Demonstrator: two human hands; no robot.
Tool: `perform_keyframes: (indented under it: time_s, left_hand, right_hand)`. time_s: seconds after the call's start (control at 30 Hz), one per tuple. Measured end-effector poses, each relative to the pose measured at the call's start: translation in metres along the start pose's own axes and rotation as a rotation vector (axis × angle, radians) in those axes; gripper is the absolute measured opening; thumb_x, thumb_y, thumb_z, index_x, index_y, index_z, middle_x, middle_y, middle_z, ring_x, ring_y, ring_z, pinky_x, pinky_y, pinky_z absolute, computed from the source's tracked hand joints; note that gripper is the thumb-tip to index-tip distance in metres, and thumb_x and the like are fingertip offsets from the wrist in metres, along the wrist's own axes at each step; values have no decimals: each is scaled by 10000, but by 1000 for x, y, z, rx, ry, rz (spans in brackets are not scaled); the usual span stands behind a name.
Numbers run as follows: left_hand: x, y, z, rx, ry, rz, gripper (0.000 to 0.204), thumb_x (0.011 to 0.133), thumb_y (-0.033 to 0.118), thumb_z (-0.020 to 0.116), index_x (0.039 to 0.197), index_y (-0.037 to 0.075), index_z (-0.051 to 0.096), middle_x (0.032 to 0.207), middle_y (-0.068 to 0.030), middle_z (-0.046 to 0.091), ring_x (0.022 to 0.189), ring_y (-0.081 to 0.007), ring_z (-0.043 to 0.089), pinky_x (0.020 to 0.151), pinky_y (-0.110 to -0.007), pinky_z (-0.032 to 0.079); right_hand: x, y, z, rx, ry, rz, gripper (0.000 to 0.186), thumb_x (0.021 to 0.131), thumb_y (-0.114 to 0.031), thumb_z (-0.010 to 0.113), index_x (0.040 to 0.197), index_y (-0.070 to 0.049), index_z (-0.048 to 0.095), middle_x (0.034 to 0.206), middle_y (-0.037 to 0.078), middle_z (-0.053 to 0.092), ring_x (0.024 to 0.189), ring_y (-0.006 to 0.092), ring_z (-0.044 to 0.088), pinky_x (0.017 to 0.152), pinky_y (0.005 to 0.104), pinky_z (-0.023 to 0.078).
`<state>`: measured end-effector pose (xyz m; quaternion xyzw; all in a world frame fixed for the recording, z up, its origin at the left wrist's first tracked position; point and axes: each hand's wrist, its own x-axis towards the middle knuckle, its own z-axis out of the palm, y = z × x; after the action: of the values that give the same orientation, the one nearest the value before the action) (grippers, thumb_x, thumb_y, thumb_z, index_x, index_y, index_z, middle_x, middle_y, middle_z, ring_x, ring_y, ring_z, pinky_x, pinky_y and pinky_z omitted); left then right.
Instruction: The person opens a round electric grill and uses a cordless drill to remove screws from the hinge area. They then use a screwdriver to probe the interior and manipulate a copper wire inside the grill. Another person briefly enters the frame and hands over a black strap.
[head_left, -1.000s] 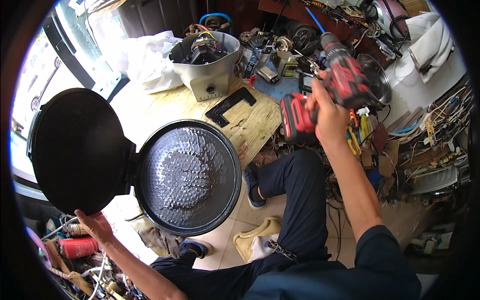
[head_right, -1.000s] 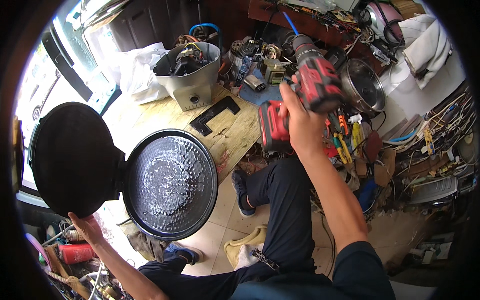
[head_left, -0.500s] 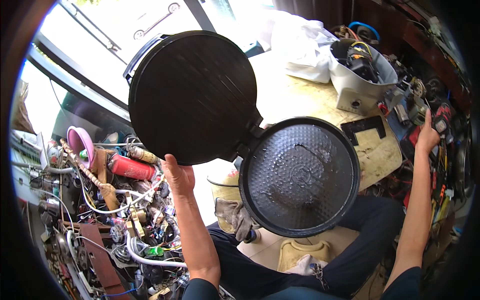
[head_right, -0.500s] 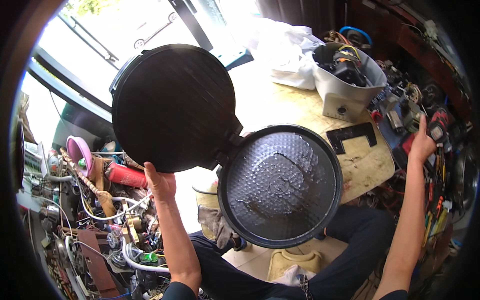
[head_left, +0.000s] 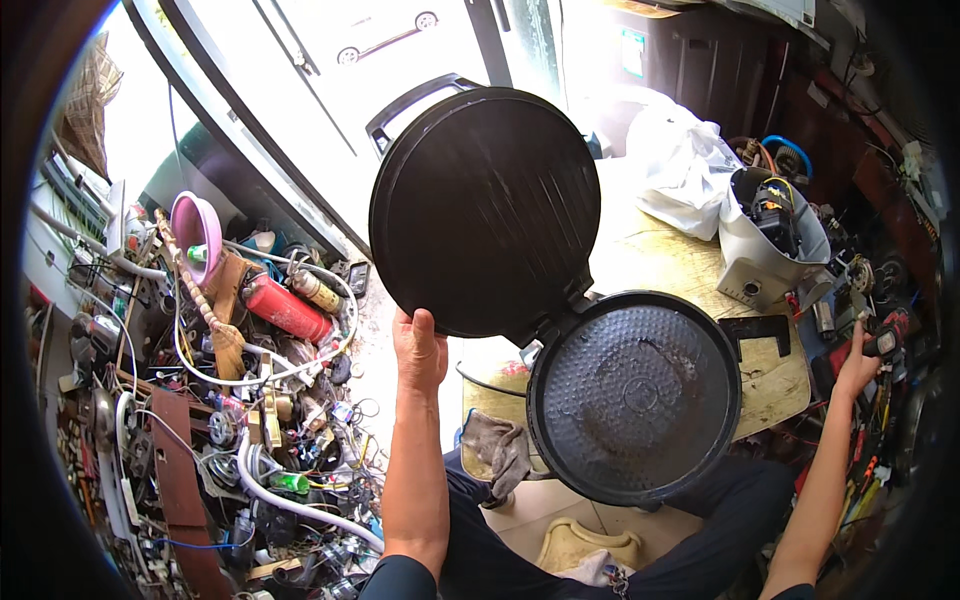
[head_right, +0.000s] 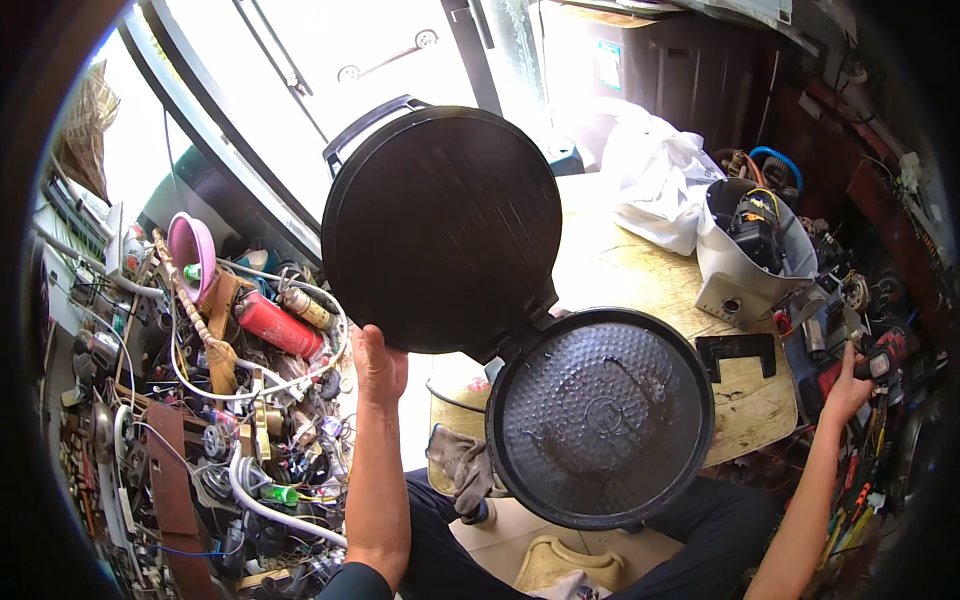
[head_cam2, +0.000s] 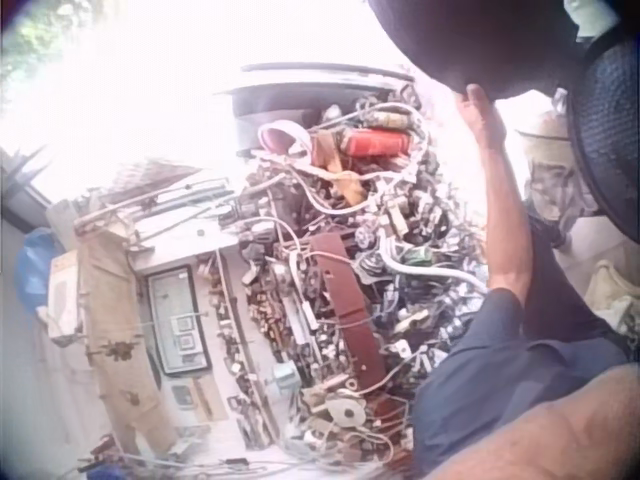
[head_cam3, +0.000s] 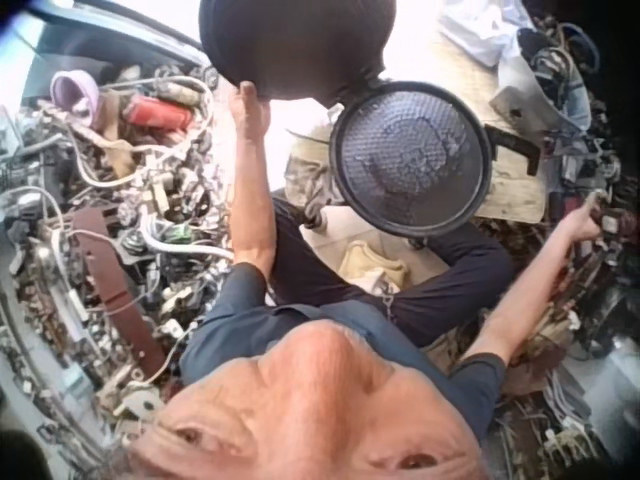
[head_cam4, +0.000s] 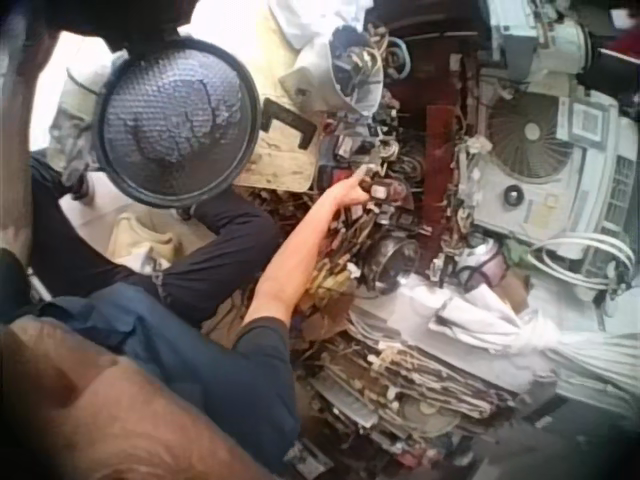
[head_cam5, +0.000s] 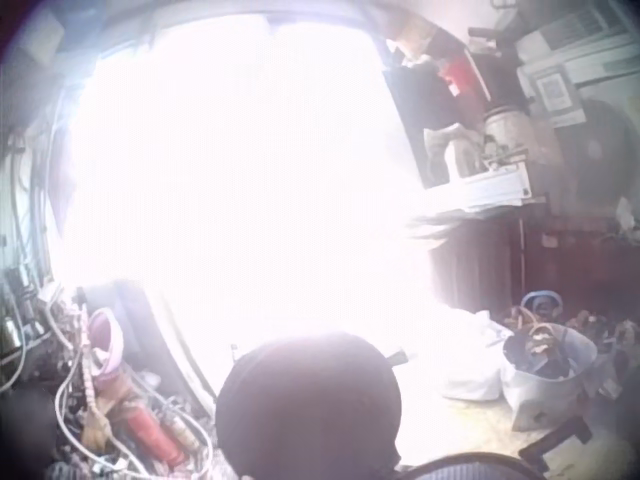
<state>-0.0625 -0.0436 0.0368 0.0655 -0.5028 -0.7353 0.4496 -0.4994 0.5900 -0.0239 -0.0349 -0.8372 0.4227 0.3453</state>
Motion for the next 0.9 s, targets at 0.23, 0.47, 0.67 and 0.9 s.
perform_keyframes:
  time_s: [0.23, 0.47, 0.67, 0.9]
  left_hand:
    - [-2, -44, -124, 14, -8, -42, 391, 1057, 398, 548, 1282, 78, 550, 1272, -46, 573, 1187, -159, 501, 1075, -341, 407]
    - [8, -32, -42, 59, 98, -75, 1097, 844, 673, 711, 1568, -41, 302, 1613, -175, 375, 1446, -324, 397, 1248, -425, 267]
    - [-2, -23, -14, 122, 140, -52, 1150, 805, 749, 685, 1594, 13, 286, 1646, -169, 324, 1474, -329, 369, 1253, -414, 252]
    - [-15, -17, 6, 196, 139, -65, 1129, 843, 786, 606, 1604, 26, 263, 1660, -163, 299, 1500, -328, 334, 1267, -413, 213]
  right_hand:
    - [-70, -72, -33, 244, 48, -132, 615, 849, -125, 812, 1358, -14, 483, 1262, 132, 591, 1119, 251, 582, 1050, 390, 441]
    - [-157, -23, -194, 40, -168, -108, 134, 965, -96, 680, 1004, 22, 629, 1096, 125, 671, 930, 253, 652, 835, 346, 519]
    - [-221, 34, -287, -136, -195, 125, 175, 974, -157, 689, 947, 14, 662, 880, 124, 649, 775, 277, 641, 706, 389, 503]
    - [-215, 62, -335, -366, -279, 175, 264, 1016, -231, 649, 890, -1, 671, 725, 120, 616, 661, 296, 629, 603, 413, 480]
